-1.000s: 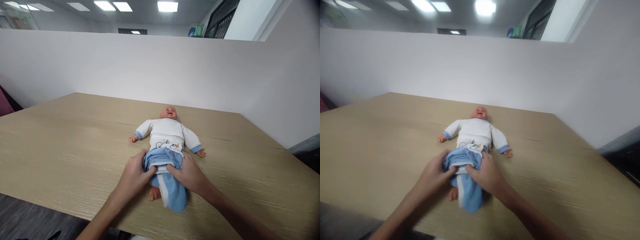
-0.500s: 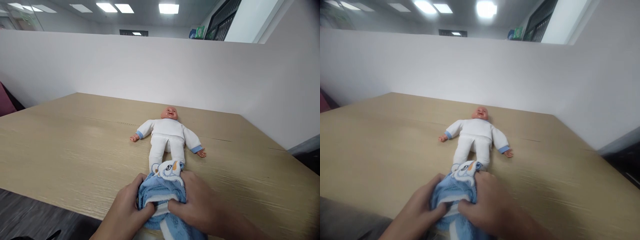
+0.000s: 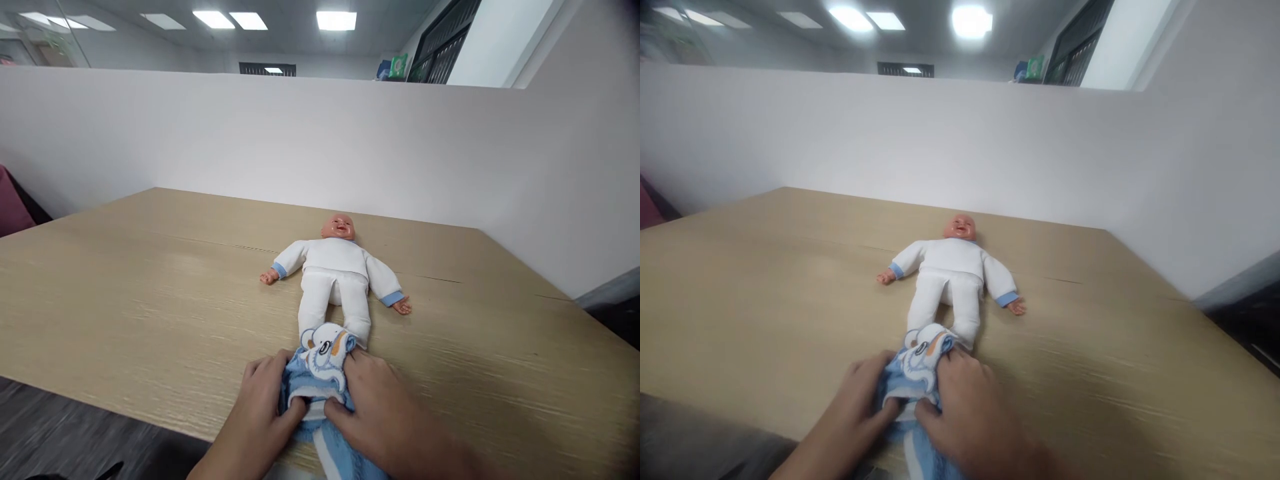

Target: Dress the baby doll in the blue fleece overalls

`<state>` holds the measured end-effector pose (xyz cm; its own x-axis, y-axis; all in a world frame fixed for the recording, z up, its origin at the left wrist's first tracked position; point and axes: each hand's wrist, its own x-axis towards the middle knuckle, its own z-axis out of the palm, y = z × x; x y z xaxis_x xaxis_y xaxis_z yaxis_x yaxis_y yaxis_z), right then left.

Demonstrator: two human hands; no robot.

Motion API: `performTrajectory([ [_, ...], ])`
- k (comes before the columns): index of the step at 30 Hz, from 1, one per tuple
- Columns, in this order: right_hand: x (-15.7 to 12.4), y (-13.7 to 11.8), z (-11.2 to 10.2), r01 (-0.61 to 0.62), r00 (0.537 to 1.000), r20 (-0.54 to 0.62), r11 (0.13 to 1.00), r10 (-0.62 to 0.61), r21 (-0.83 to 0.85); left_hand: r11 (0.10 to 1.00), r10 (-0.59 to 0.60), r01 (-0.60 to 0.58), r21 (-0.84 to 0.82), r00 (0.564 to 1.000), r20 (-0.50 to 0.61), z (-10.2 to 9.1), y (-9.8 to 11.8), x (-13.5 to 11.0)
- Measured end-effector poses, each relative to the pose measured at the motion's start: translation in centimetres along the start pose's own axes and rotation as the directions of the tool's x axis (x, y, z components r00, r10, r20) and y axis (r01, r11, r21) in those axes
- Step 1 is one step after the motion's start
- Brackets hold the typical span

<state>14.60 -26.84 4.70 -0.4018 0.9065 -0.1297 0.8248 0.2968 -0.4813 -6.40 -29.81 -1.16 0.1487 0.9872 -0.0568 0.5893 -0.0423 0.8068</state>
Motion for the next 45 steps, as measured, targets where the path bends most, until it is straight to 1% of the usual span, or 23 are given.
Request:
performTrajectory([
  [3, -0.1, 0.3, 0.1, 0.029, 1.000, -0.003, 0.996, -0.029, 0.088, 1.000, 0.010, -0.010, -0.011, 1.000, 0.006, -0.1, -0.2, -0.2],
  [5, -0.2, 0.9, 0.1, 0.032, 0.999, 0.003, 0.991, -0.032, 0.130, 0.998, 0.015, -0.014, -0.066, 1.000, 0.016, -0.3, -0.3, -0.4],
  [7, -0.2, 1.5, 0.0, 0.049, 0.999, -0.008, 0.981, -0.048, 0.188, 0.983, 0.025, -0.021, -0.183, 1.000, 0.019, -0.4, -0.3, -0.5],
  [10, 0.1, 2.1, 0.0, 0.082, 0.996, -0.060, 0.951, -0.067, 0.300, 0.923, 0.044, -0.038, -0.384, 0.999, 0.008, -0.4, -0.2, -0.4],
  [12, 0.4, 2.3, 0.0, 0.101, 0.992, -0.103, 0.937, -0.070, 0.335, 0.896, 0.059, -0.060, -0.440, 0.998, -0.016, -0.5, 0.0, -0.2],
  [16, 1.5, 2.5, -0.2, 0.137, 0.983, -0.159, 0.941, -0.090, 0.310, 0.919, 0.091, -0.100, -0.382, 0.995, -0.040, -1.0, 0.4, 0.7],
  [18, 2.2, 2.8, -0.7, 0.177, 0.978, -0.162, 0.938, -0.133, 0.299, 0.917, 0.105, -0.118, -0.382, 0.993, -0.056, -1.5, 0.5, 1.3],
  [20, 3.2, 3.4, -1.4, 0.240, 0.968, -0.144, 0.921, -0.205, 0.306, 0.905, 0.100, -0.120, -0.408, 0.993, -0.069, -1.9, 0.7, 2.1],
  [22, 4.2, 4.2, -2.3, 0.276, 0.961, -0.097, 0.900, -0.258, 0.338, 0.905, 0.100, -0.116, -0.410, 0.993, -0.061, -2.4, 0.7, 3.0],
  [24, 5.1, 5.1, -2.9, 0.264, 0.962, -0.039, 0.876, -0.272, 0.403, 0.915, 0.121, -0.129, -0.382, 0.992, -0.045, -2.9, 0.8, 4.0],
  [25, 5.5, 5.5, -3.0, 0.255, 0.963, -0.029, 0.861, -0.270, 0.440, 0.922, 0.136, -0.139, -0.362, 0.990, -0.036, -3.2, 0.9, 4.4],
  [27, 6.0, 6.2, -2.9, 0.265, 0.962, -0.071, 0.825, -0.265, 0.500, 0.934, 0.168, -0.163, -0.319, 0.986, -0.012, -3.8, 1.1, 5.2],
  [30, 6.0, 7.1, -2.4, 0.341, 0.940, -0.214, 0.774, -0.266, 0.534, 0.939, 0.223, -0.208, -0.273, 0.975, 0.022, -5.1, 1.6, 5.8],
  [32, 5.6, 7.8, -2.1, 0.358, 0.932, -0.265, 0.728, -0.246, 0.585, 0.941, 0.225, -0.206, -0.267, 0.973, 0.041, -6.0, 1.6, 6.0],
  [34, 5.2, 8.6, -1.9, 0.308, 0.951, -0.232, 0.694, -0.205, 0.651, 0.945, 0.210, -0.185, -0.269, 0.975, 0.066, -6.7, 1.3, 6.2],
  [36, 4.8, 9.4, -1.9, 0.217, 0.976, -0.141, 0.683, -0.166, 0.698, 0.948, 0.213, -0.185, -0.258, 0.974, 0.083, -7.2, 0.8, 6.5],
  [37, 4.6, 9.7, -2.0, 0.175, 0.984, -0.098, 0.674, -0.151, 0.718, 0.951, 0.217, -0.192, -0.243, 0.972, 0.084, -7.3, 0.7, 6.7],
  [39, 4.5, 10.1, -2.1, 0.122, 0.990, -0.048, 0.619, -0.135, 0.776, 0.962, 0.210, -0.196, -0.191, 0.976, 0.056, -7.3, 0.6, 7.1],
  [42, 4.6, 10.3, -2.2, 0.071, 0.989, 0.004, 0.514, -0.144, 0.855, 0.974, 0.222, -0.221, -0.055, 0.975, 0.005, -7.2, 1.7, 7.9],
  [43, 4.6, 10.4, -2.1, 0.048, 0.988, 0.030, 0.492, -0.150, 0.869, 0.968, 0.250, -0.250, -0.006, 0.968, 0.009, -7.2, 2.4, 8.2],
  [45, 4.6, 10.7, -2.0, 0.001, 0.983, 0.084, 0.463, -0.162, 0.887, 0.940, 0.327, -0.331, 0.077, 0.943, 0.067, -7.3, 4.0, 9.1],
])
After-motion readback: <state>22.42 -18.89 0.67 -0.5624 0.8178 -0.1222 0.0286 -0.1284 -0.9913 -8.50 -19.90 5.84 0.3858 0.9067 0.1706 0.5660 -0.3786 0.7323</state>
